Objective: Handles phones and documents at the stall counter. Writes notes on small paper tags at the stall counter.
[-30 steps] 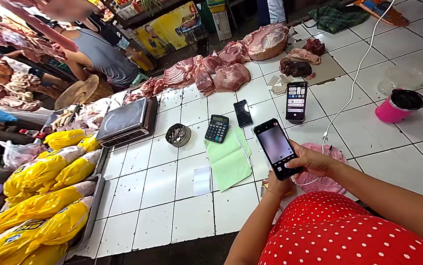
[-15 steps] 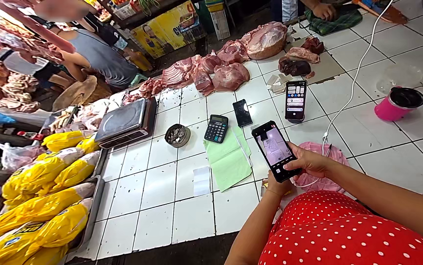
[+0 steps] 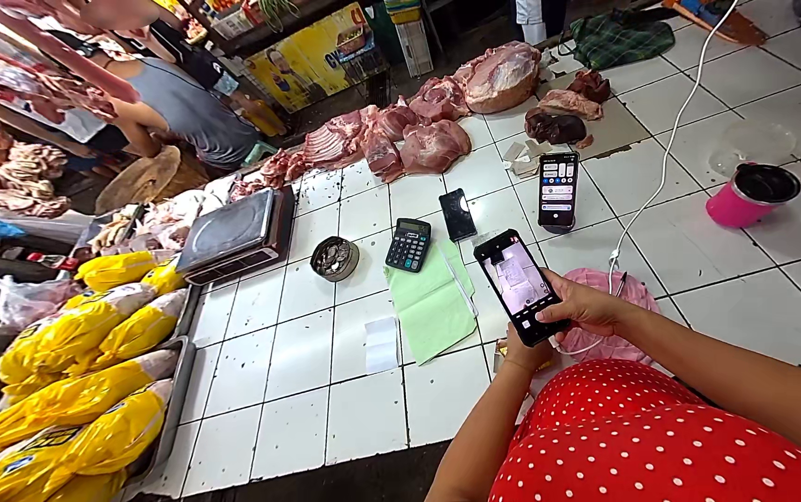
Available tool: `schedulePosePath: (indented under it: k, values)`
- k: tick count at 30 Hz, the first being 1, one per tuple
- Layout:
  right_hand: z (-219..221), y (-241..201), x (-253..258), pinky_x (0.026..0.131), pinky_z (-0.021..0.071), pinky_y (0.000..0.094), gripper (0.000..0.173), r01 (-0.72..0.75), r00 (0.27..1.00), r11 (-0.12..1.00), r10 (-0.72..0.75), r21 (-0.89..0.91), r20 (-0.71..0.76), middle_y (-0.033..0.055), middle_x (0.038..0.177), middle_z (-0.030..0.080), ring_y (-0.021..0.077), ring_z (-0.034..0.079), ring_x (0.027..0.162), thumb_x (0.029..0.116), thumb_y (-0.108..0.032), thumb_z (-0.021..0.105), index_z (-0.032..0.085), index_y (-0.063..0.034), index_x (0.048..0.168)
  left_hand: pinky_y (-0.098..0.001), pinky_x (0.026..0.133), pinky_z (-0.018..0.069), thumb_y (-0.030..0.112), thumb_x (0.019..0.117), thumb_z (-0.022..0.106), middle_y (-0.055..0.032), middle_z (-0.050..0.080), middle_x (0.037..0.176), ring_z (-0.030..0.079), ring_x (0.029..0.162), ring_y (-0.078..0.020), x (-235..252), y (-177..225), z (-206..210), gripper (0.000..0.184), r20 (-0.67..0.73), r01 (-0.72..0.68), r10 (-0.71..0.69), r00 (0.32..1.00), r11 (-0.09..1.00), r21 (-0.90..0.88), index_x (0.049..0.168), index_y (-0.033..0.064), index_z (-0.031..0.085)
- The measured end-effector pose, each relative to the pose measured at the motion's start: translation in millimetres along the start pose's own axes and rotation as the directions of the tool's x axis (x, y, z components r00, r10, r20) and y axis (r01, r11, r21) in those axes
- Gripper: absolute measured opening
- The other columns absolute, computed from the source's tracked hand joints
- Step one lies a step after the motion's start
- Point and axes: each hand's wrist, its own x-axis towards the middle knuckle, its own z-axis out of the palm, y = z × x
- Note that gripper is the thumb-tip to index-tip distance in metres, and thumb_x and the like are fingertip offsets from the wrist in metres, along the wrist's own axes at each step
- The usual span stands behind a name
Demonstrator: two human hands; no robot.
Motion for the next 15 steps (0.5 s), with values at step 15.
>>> schedulePosePath:
  k: [15]
  values:
    - [-5,6,2,0.074,0.0607,0.0278,0.047,0.105,0.988,0.994,-0.099,0.042,-0.123,0.0059,0.112,0.067,0.0125,0.071,0.091,0.1056,-0.018,0.055,0.036,-0.0103,0.148,-0.0636,0.102,0.0442,0.020,0.0928,0.065,-0.0215,0.052,0.148,0.047,0.136,-0.0461,12,-1,0,0.048,0.058,-0.004,-0.001,0.998,0.996,0.086,0.139,0.0078,0.061]
